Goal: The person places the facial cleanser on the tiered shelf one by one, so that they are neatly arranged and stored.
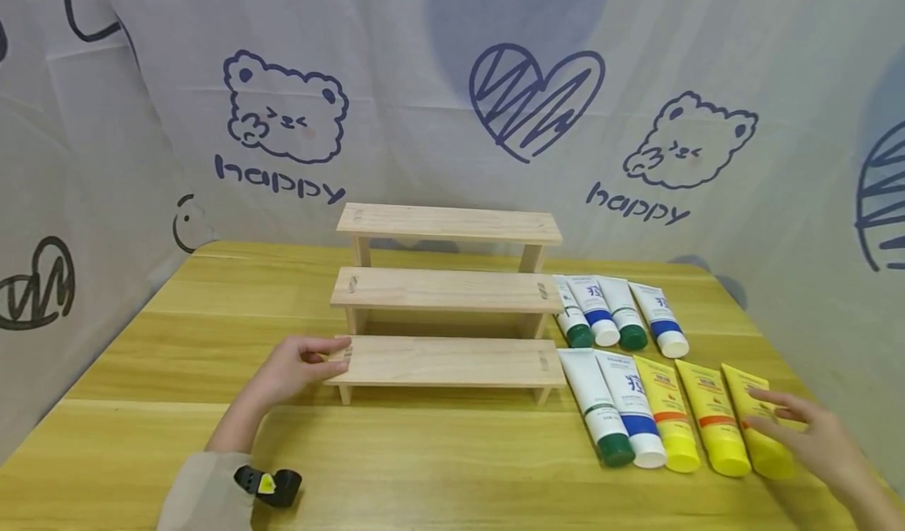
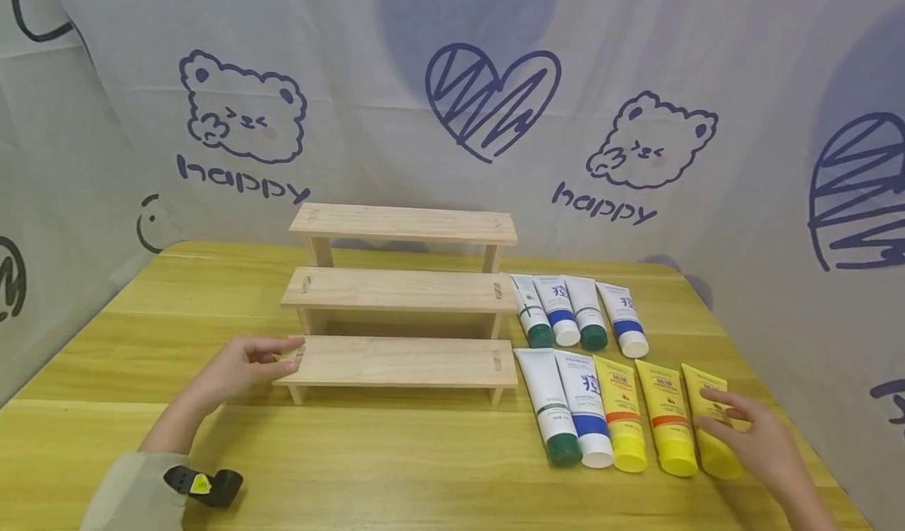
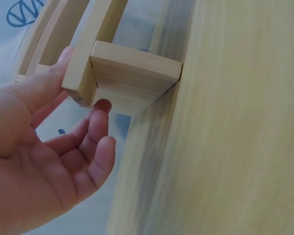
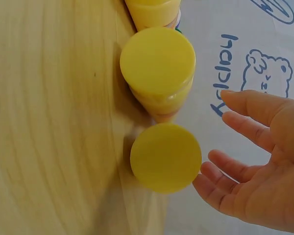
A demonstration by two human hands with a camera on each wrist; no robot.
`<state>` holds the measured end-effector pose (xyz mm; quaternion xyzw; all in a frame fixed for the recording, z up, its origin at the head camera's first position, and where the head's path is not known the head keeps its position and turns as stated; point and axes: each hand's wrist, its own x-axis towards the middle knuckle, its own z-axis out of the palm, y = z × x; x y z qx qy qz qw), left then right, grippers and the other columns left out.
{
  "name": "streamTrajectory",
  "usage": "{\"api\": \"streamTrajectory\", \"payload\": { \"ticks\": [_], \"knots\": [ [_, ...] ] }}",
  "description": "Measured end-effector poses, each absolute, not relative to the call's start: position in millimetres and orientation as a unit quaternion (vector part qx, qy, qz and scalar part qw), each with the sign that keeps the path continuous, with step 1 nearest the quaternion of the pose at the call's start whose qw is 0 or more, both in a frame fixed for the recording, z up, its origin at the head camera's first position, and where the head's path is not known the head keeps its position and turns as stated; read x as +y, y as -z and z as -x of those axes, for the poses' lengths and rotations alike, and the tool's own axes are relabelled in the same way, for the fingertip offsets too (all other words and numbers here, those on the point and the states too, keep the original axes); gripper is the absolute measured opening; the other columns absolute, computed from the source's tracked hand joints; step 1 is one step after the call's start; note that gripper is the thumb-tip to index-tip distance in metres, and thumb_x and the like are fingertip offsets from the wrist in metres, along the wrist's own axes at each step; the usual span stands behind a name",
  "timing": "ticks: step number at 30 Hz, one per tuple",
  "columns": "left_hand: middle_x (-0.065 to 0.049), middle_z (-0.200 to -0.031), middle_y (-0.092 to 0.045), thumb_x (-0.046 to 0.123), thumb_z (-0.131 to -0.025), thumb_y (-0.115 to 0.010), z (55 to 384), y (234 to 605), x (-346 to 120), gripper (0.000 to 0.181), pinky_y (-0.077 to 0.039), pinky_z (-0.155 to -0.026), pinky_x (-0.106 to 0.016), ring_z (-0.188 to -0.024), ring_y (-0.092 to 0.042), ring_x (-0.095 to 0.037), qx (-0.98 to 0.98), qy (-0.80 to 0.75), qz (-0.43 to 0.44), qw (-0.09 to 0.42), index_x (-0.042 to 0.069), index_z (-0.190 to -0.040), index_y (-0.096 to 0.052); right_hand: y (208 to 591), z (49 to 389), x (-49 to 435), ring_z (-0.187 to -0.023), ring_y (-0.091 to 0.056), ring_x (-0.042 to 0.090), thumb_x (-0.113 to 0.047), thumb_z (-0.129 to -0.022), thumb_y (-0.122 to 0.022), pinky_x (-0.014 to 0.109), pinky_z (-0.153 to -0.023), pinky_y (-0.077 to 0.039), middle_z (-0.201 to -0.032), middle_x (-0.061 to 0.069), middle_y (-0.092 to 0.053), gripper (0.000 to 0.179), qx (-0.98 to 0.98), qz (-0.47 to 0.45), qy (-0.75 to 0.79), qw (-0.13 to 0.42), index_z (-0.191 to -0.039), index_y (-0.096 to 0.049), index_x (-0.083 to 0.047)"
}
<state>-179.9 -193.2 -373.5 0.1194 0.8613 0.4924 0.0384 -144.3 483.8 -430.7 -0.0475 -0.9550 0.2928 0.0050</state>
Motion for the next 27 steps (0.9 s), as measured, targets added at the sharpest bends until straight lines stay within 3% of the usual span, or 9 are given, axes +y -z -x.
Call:
{"api": "streamTrajectory", "payload": {
  "ticks": [6,12,16,18,20,22,23,25,27],
  "knots": [
    [-0.018,-0.114,-0.056,0.019,-0.081,-0.067,180,374,-194,0.044,-0.035,-0.050,-0.022,-0.064,-0.040,-0.015,0.850,-0.511,-0.118,0.048,0.001,-0.120,-0.057,399,133,463,-0.105,-0.034,0.054,-0.042,-0.086,-0.056,0.056,-0.069,-0.041,-0.131,0.035,-0.027,0.063,-0.949,0.047,-0.310,-0.030,-0.129,-0.042,0.002],
    [-0.015,-0.105,-0.057,0.020,-0.081,-0.066,180,373,-194,0.045,-0.037,-0.050,-0.023,-0.063,-0.042,-0.015,0.847,-0.517,-0.109,0.060,0.002,-0.121,-0.056,373,127,442,-0.104,-0.039,0.055,-0.032,-0.088,-0.056,0.045,-0.068,-0.046,-0.129,0.040,-0.025,0.057,-0.943,0.053,-0.319,-0.078,-0.123,-0.043,0.012],
    [-0.017,-0.111,-0.056,0.020,-0.082,-0.066,180,373,-194,0.045,-0.038,-0.050,-0.024,-0.065,-0.042,-0.016,0.843,-0.523,-0.110,0.065,0.001,-0.121,-0.055,372,128,442,-0.108,-0.033,0.055,-0.035,-0.089,-0.053,0.041,-0.068,-0.047,-0.130,0.040,-0.022,0.058,-0.931,0.065,-0.337,-0.123,-0.124,-0.044,0.010],
    [-0.018,-0.115,-0.055,0.020,-0.082,-0.066,180,373,-194,0.045,-0.038,-0.050,-0.025,-0.065,-0.042,-0.016,0.840,-0.527,-0.110,0.067,0.001,-0.122,-0.054,373,130,445,-0.106,-0.037,0.052,-0.036,-0.091,-0.050,0.041,-0.068,-0.047,-0.129,0.040,-0.026,0.058,-0.924,0.065,-0.346,-0.146,-0.125,-0.042,0.010],
    [-0.018,-0.117,-0.054,0.020,-0.082,-0.066,180,373,-194,0.046,-0.038,-0.050,-0.024,-0.065,-0.041,-0.016,0.839,-0.529,-0.110,0.068,0.001,-0.122,-0.054,375,131,447,-0.088,-0.052,0.040,-0.036,-0.092,-0.048,0.037,-0.063,-0.046,-0.124,0.039,-0.036,0.055,-0.916,0.067,-0.360,-0.163,-0.127,-0.043,0.007],
    [-0.018,-0.117,-0.054,0.020,-0.082,-0.066,180,373,-194,0.046,-0.038,-0.050,-0.024,-0.065,-0.041,-0.015,0.839,-0.529,-0.107,0.070,0.002,-0.122,-0.054,376,133,448,-0.065,-0.052,0.025,-0.034,-0.094,-0.045,0.033,-0.055,-0.044,-0.118,0.036,-0.043,0.056,-0.912,0.060,-0.365,-0.179,-0.129,-0.037,0.009],
    [-0.018,-0.115,-0.055,0.021,-0.082,-0.065,180,373,-194,0.046,-0.038,-0.050,-0.024,-0.065,-0.040,-0.015,0.839,-0.528,-0.106,0.071,0.002,-0.122,-0.054,375,134,448,-0.064,-0.051,0.023,-0.034,-0.094,-0.044,0.032,-0.055,-0.044,-0.117,0.036,-0.045,0.057,-0.910,0.062,-0.365,-0.185,-0.130,-0.036,0.009],
    [-0.018,-0.117,-0.054,0.021,-0.082,-0.065,180,373,-194,0.046,-0.039,-0.051,-0.025,-0.067,-0.041,-0.016,0.838,-0.530,-0.106,0.073,0.002,-0.123,-0.054,374,135,446,-0.063,-0.050,0.022,-0.033,-0.094,-0.045,0.032,-0.054,-0.045,-0.118,0.037,-0.043,0.057,-0.905,0.072,-0.368,-0.199,-0.131,-0.034,0.009],
    [-0.019,-0.120,-0.052,0.021,-0.083,-0.065,180,373,-193,0.046,-0.040,-0.052,-0.026,-0.071,-0.044,-0.017,0.837,-0.532,-0.105,0.076,0.001,-0.123,-0.053,373,136,444,-0.081,-0.054,0.033,-0.033,-0.094,-0.044,0.037,-0.061,-0.048,-0.121,0.040,-0.036,0.059,-0.905,0.076,-0.361,-0.211,-0.130,-0.029,0.011]
  ]
}}
